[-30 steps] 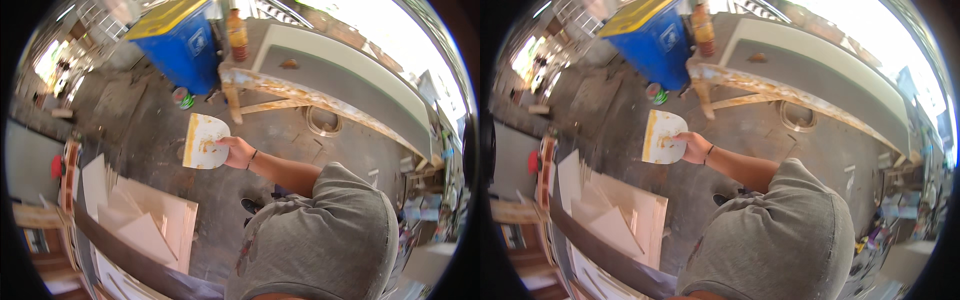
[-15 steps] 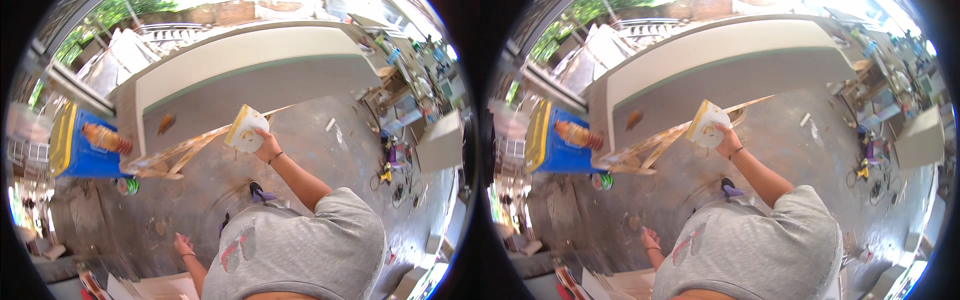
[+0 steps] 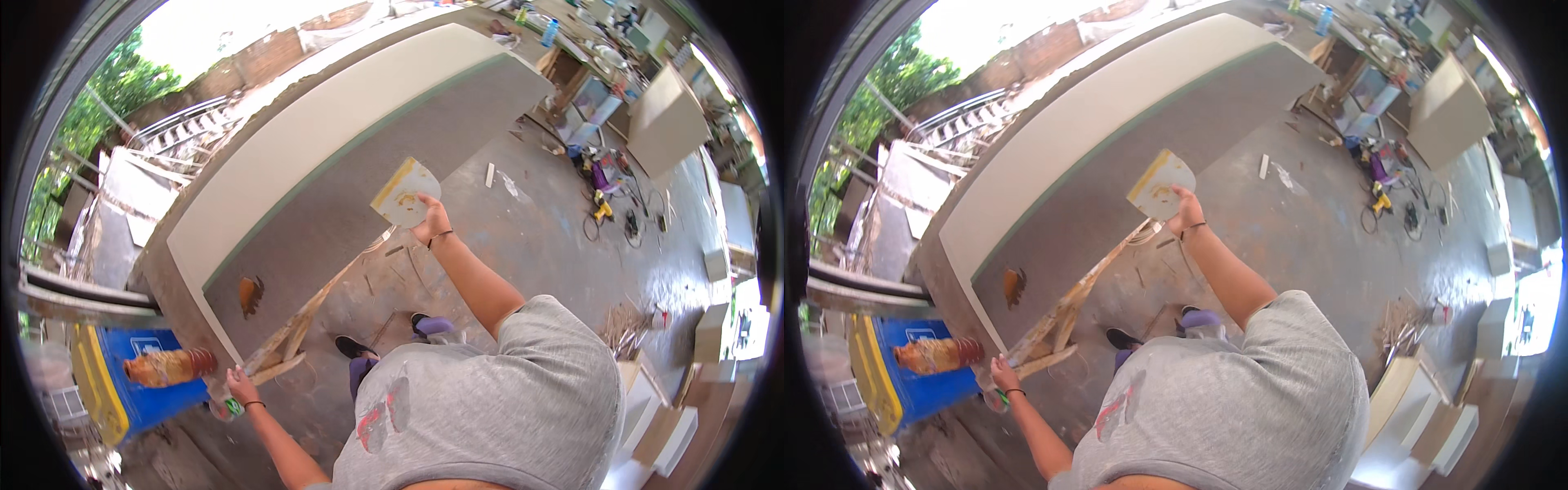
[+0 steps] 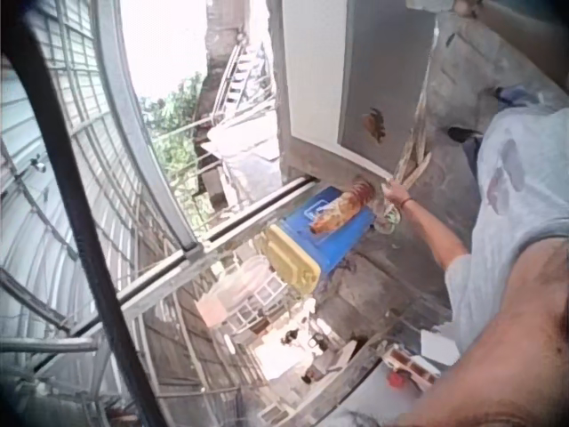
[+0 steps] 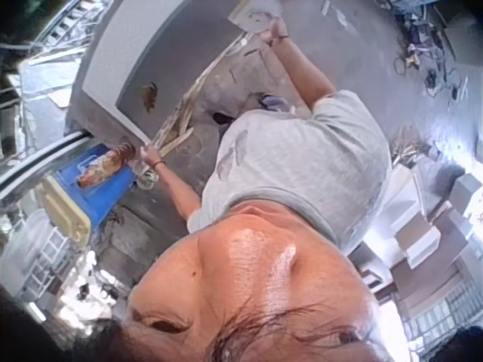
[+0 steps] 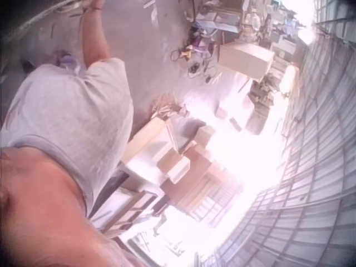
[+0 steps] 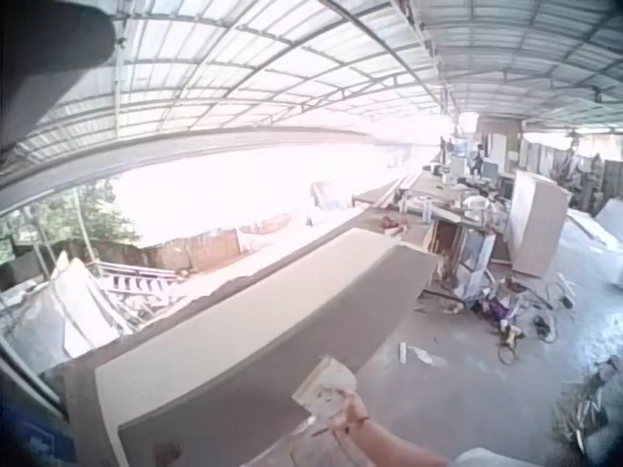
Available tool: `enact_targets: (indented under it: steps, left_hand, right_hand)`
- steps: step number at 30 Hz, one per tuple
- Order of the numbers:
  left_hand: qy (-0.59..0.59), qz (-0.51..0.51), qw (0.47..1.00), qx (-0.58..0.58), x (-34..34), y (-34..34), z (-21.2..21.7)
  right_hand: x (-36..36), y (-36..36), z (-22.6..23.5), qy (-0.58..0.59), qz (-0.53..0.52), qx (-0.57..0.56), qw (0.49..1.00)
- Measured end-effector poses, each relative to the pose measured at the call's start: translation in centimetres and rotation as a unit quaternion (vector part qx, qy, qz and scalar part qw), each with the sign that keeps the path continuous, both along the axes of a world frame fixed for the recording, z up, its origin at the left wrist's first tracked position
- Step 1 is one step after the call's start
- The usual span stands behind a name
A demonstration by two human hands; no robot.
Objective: The person applies adhesive from a bottle onto various wood panels and spreads it evenly using a white plastic scraper.
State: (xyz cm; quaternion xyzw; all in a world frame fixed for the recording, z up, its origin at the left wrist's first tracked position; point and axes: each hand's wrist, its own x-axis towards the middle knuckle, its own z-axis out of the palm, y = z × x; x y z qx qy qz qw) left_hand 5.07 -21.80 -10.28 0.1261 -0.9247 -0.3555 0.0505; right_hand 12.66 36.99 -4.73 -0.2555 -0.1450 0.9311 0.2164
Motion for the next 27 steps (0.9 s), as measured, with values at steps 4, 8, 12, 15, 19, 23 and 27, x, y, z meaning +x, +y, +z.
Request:
enact_targets:
  steps: [4,8,12,15,19,23,27]
  left_hand:
    - [-0.012,-0.092,0.995,-0.034,-3.0,-0.7,-1.8]
    - [-0.085,-0.117,0.981,0.13,-3.4,0.3,-2.1]
    - [-0.077,-0.089,0.97,0.215,-3.8,-0.2,-3.3]
    - [-0.109,-0.056,0.964,0.235,-4.2,-0.3,-2.7]
    - [-0.087,0.065,0.965,0.238,-4.4,1.6,1.5]
    - [-0.071,-0.027,0.991,0.109,-6.0,2.0,0.5]
    - [-0.09,-0.024,0.987,0.132,-5.4,2.4,1.1]
  right_hand:
    - [-0.5,-1.2,0.3,-0.019,-0.065,0.04,0.997]
    - [-1.5,-0.7,-0.5,-0.045,-0.08,0.053,0.994]
    - [-2.0,0.8,-1.3,-0.053,-0.064,0.045,0.996]
    - [-2.0,0.5,0.2,-0.072,-0.06,0.068,0.993]
    - [-2.7,1.6,-2.8,-0.029,-0.073,0.104,0.991]
    - [-0.9,3.6,-2.8,-0.097,-0.077,0.125,0.984]
    - [-0.1,4.1,-1.0,-0.118,-0.085,0.107,0.984]
